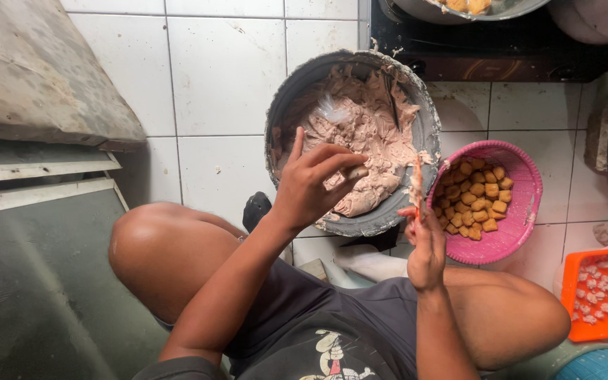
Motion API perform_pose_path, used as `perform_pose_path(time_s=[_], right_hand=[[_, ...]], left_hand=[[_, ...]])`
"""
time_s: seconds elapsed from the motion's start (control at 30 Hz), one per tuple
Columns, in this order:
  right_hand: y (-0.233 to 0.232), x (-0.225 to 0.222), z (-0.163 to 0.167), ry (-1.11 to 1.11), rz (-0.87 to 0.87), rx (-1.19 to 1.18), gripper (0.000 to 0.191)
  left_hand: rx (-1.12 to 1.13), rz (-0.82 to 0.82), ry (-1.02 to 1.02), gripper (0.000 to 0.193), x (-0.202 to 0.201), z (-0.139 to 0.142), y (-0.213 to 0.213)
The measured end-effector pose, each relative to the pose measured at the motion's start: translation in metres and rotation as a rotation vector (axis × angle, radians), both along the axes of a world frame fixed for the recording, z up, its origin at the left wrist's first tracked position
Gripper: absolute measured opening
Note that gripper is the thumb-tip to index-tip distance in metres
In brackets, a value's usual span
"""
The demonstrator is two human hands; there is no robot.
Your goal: The person sits on the floor and uses a small orange spatula to scoop pink batter from a large basin and stuff it into pieces of fried tofu, shaping each piece by hand and placing the filled pieces into a pink basket. A pan of fried tofu pieces sits on a stove nearby.
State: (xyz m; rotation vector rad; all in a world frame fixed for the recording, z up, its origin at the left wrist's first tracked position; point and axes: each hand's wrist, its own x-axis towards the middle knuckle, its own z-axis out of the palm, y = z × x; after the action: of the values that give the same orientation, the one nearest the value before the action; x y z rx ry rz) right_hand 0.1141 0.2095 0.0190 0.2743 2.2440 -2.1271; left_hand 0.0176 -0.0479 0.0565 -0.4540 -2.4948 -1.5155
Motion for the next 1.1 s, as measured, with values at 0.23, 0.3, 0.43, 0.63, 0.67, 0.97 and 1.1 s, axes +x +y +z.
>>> perform_pose_path(time_s=[0.23,0.3,0.43,0.63,0.67,0.97,1.1], right_hand=[[-0.034,-0.013,0.036,0.156,0.116,-0.024,0.019],[-0.046,-0.023,0.04,0.219,0.074,0.116,0.017],[-0.065,-0.039,0.048,0.176,-0.015,0.383,0.017],[-0.075,-0.045,0.059,0.292,0.057,0.594,0.024],[-0.076,-0.046,0.06,0.289,0.056,0.605,0.025],[-0.081,-0.048,0.057,0.285,0.067,0.637,0.025],[-0.079,-0.047,0.05,0.312,0.068,0.65,0.021]], left_hand=[[-0.325,-0.008,0.141,0.03,0.003,-0.003,-0.002],[-0.337,-0.02,0.127,0.022,0.005,-0.005,0.0],[-0.364,-0.058,0.125,0.025,0.008,-0.008,0.001],[-0.396,-0.065,0.142,0.026,0.01,-0.011,0.001],[-0.406,-0.071,0.145,0.026,0.01,-0.012,0.002],[-0.435,-0.086,0.153,0.02,0.011,-0.013,0.003],[-0.436,-0.092,0.14,0.021,0.011,-0.013,0.004]])
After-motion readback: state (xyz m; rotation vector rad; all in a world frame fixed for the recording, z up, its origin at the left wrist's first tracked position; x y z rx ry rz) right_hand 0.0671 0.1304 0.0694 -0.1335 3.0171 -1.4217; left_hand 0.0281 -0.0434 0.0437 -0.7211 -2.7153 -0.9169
